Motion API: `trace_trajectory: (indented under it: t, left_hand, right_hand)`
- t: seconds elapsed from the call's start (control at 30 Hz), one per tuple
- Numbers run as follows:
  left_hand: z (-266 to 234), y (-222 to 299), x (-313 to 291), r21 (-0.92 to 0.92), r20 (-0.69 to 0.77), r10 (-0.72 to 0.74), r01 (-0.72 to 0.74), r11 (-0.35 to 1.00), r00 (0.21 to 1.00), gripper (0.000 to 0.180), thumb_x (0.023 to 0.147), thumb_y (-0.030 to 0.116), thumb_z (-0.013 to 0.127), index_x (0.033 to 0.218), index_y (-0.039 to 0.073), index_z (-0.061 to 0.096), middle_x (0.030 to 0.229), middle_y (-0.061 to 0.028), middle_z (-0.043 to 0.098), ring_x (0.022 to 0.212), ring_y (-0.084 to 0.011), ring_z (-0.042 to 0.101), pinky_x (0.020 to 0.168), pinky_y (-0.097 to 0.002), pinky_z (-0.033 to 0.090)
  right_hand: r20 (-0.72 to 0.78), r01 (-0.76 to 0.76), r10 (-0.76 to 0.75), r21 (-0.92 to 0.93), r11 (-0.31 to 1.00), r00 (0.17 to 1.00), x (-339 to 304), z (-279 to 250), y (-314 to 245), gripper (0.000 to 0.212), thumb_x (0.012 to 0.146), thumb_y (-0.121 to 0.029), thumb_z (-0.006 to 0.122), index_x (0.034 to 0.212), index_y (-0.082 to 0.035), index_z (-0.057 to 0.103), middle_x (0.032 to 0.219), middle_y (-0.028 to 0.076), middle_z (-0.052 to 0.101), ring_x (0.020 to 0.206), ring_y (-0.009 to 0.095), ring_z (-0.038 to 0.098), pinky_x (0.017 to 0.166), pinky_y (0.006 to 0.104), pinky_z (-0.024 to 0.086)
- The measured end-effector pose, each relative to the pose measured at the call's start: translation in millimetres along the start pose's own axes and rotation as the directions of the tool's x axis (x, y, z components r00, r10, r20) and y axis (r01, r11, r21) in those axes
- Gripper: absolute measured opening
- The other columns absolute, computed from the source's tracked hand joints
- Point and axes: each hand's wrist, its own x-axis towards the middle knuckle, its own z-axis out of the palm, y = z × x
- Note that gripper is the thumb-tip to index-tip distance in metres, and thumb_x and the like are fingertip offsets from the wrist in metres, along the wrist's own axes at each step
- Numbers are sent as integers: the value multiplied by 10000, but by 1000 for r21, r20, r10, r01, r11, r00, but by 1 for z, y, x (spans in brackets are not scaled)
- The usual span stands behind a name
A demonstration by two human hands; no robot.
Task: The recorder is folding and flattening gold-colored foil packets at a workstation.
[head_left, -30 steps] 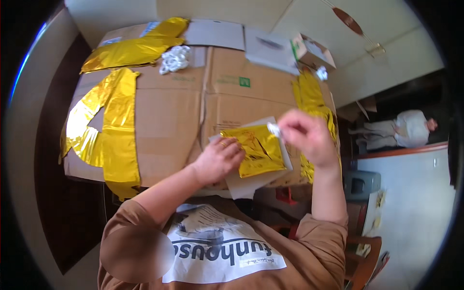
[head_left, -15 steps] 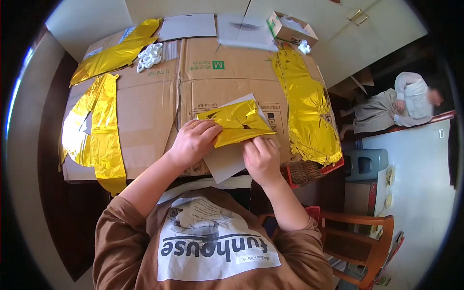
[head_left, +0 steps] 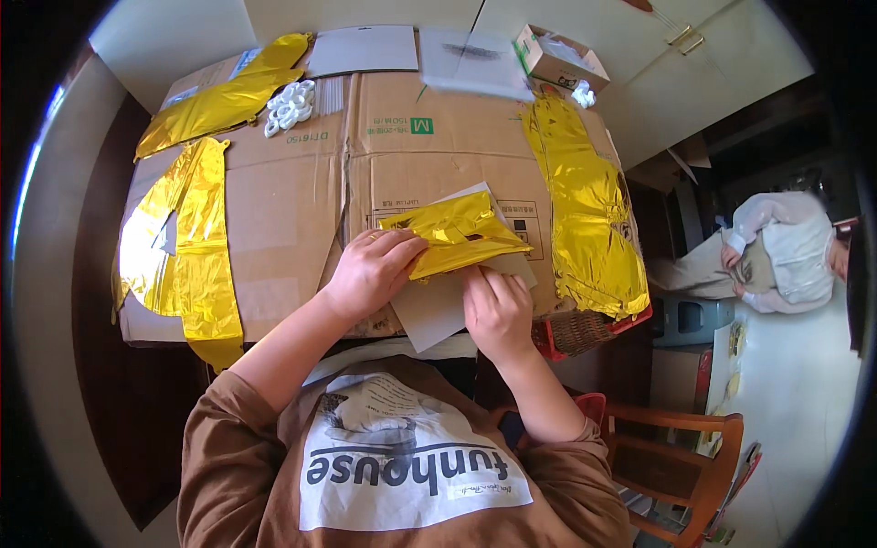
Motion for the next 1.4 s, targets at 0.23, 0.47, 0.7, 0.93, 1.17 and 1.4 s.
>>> trace_trajectory:
  t: [0.23, 0.47, 0.7, 0.93, 1.17, 1.4]
  left_hand:
    - [0, -1, 0, 23, -3, 23, -23, 999, 1000, 225, 868, 105, 720, 1085, 50, 699, 1037, -120, 720, 933, -289, 714, 859, -406, 558]
    - [-1, 1, 0, 51, 28, 83, -84, 995, 996, 245, 818, 77, 728, 1059, 52, 688, 1045, -96, 709, 1004, -282, 708, 885, -410, 554]
    - [-2, 4, -2, 1, 98, 90, -91, 996, 991, 464, 723, 38, 733, 1182, 26, 660, 1149, -147, 679, 1098, -339, 673, 933, -447, 551]
    - [-24, 4, -6, -205, 168, 30, 5, 979, 985, 559, 711, 52, 695, 1262, 13, 611, 1316, -209, 585, 1158, -391, 620, 983, -468, 523]
    - [-28, 8, -4, -23, 88, -179, 182, 983, 980, 542, 840, 171, 781, 1307, 6, 562, 1294, -205, 597, 1118, -397, 620, 958, -439, 518]
    - [-22, 17, -10, -78, 71, -244, 249, 965, 967, 528, 837, 132, 769, 1306, 3, 564, 1193, -189, 637, 1061, -370, 644, 915, -421, 542]
  right_hand:
    - [-1, 110, -110, -49, 993, 994, 14, 19, 5, 281, 791, -60, 665, 1067, -19, 697, 967, 113, 612, 831, 283, 640, 764, 457, 490]
    - [-26, 19, -15, 156, 988, 1000, -4, -29, -2, 200, 753, -13, 656, 947, -25, 703, 835, 99, 612, 695, 278, 620, 688, 382, 505]
    - [94, -182, 156, 476, 861, 983, 45, -45, 45, 261, 961, -155, 654, 1162, 3, 702, 1171, 172, 689, 1070, 333, 675, 930, 418, 532]
    - [410, 30, -106, 188, 982, 906, 66, 21, 70, 556, 1049, -350, 511, 1497, -27, 445, 1579, 183, 412, 1488, 370, 337, 1236, 536, 208]
    - [404, 82, -153, 187, 979, 902, 59, 22, 75, 588, 1050, -375, 508, 1527, -47, 406, 1602, 174, 379, 1510, 363, 299, 1242, 540, 192]
    - [423, 61, -129, 171, 983, 897, 54, 23, 69, 597, 1050, -374, 508, 1545, -61, 389, 1630, 196, 319, 1535, 383, 229, 1252, 540, 152]
